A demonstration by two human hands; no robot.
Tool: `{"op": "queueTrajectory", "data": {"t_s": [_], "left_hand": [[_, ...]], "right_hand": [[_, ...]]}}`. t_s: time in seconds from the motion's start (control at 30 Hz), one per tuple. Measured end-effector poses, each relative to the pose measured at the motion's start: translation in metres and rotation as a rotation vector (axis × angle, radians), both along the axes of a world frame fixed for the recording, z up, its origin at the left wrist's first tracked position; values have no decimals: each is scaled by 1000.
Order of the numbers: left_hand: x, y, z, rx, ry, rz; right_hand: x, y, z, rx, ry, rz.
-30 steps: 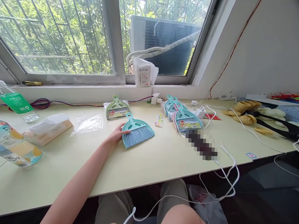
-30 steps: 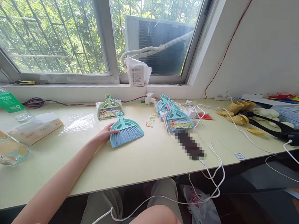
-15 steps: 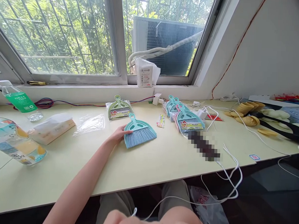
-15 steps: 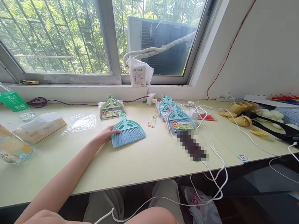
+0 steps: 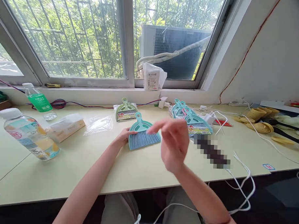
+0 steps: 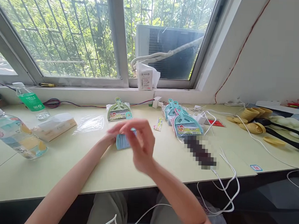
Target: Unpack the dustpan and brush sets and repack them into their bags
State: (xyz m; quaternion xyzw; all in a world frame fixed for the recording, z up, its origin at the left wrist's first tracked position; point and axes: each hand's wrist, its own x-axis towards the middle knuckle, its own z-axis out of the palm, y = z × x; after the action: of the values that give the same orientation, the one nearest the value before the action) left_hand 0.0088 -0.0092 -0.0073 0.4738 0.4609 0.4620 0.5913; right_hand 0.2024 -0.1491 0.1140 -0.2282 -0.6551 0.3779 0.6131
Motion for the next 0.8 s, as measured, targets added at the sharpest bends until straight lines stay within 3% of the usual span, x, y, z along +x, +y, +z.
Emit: {"op": "queueTrajectory", "data": {"t_s": [0.07, 0.13, 0.2, 0.27, 0.33, 0.4, 0.57, 0.8], "left_hand": [[-2, 4, -2, -10, -68, 89], [-4, 7, -2, -19, -144, 188], [-7, 8, -1, -30, -195, 244], [-9, 8, 0, -62, -241, 257], [-8, 6, 0, -86, -301, 252], [-5, 5, 0, -97, -334, 267], [6, 4, -1, -145, -314, 294], [6, 9, -3, -154, -273, 322]], "right_hand": [[12, 70, -11, 166, -164, -259], [37, 130, -35, 224, -529, -387], [65, 173, -70, 136, -887, -445], [89, 199, -106, -48, -1139, -463], [102, 210, -133, -205, -1257, -450], [106, 212, -146, -275, -1265, -464], [99, 207, -139, -191, -1266, -414], [102, 207, -141, -110, -1208, -503]]}}
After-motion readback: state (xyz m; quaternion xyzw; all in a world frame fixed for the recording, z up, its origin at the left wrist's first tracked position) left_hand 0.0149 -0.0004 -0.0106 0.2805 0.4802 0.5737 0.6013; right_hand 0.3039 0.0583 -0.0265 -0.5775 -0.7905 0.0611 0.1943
